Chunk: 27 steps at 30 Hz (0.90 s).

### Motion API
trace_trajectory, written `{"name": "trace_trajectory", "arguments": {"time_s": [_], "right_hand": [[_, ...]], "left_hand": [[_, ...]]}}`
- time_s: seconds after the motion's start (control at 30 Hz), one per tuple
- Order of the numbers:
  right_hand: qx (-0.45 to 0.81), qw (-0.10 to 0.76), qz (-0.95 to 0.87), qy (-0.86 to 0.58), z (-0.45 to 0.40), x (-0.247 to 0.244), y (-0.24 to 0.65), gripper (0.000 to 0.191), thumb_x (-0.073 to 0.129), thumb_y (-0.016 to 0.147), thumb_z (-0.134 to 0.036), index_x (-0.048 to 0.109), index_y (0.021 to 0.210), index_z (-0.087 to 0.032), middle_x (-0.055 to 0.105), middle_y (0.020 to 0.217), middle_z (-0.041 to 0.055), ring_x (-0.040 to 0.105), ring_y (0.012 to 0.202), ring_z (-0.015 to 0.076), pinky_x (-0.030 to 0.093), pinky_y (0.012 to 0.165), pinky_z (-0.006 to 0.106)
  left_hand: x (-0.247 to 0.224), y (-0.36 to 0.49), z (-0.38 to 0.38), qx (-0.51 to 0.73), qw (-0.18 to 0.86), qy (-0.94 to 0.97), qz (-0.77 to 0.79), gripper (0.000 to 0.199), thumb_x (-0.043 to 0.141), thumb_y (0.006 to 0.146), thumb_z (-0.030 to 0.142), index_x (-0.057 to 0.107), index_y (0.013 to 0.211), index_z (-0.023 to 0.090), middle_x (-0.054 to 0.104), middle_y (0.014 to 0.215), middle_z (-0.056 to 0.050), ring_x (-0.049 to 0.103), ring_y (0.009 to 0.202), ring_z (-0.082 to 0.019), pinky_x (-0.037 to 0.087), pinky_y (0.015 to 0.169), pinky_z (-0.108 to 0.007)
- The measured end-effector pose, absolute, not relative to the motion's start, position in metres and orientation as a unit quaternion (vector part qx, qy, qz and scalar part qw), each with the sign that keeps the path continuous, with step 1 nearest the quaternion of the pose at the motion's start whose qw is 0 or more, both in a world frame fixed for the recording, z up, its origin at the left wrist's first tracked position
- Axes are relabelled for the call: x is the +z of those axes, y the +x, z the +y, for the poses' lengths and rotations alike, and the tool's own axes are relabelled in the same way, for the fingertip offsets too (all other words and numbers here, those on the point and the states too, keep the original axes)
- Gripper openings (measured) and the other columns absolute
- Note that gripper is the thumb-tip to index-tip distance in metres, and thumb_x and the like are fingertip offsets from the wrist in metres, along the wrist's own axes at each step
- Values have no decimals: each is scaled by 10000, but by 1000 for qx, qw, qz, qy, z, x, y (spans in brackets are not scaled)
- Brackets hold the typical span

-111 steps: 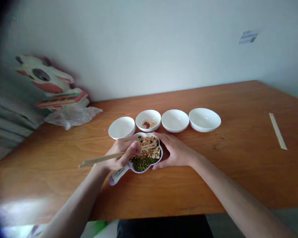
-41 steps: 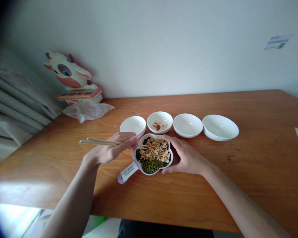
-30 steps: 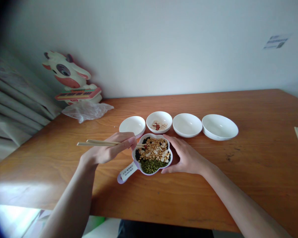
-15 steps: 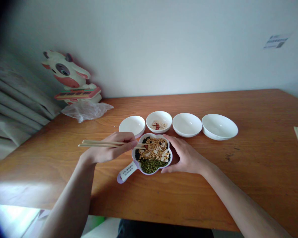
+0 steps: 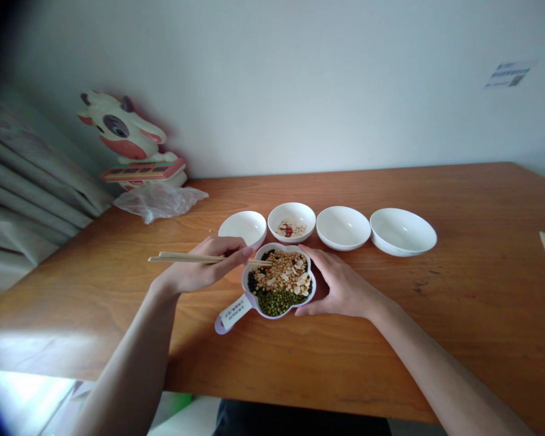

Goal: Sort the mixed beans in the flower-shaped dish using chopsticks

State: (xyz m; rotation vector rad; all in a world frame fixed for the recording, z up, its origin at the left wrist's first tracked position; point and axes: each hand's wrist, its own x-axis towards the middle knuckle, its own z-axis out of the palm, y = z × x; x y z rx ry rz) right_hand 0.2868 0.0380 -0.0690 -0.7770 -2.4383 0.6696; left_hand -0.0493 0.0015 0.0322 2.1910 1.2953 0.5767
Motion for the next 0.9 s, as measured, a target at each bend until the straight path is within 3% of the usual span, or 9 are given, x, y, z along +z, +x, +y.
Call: {"name": "trace_trajectory", "arguments": {"time_s": [0.2,0.67,0.9], "right_hand": [[250,245,-891,-288,37,-69,286,1352,978,706,-683,229,1779,-342,483,1745,180,518,1552,479,461,1260,697],[251,242,-890,-295,38,-74,289,1344,971,719,-683,219,1782,-350,460,1764,174,504,1566,476,454,1269,703],[249,248,-890,-289,37,-70,288,1335,974,717,-678,231,1777,-355,502,1733,174,545,1531,473,480,1250,692]], "left_hand": [[33,-50,1,181,320,811,454,554,413,1170,573,671,870,185,679,833,-23,609,784,-176,443,688,-295],[36,-62,0,172,362,794,457,490,472,1153,538,555,825,185,567,800,14,523,753,-148,390,693,-289],[35,-56,1,166,353,802,453,518,411,1161,565,626,883,184,660,893,-19,605,856,-192,434,746,-307]]}}
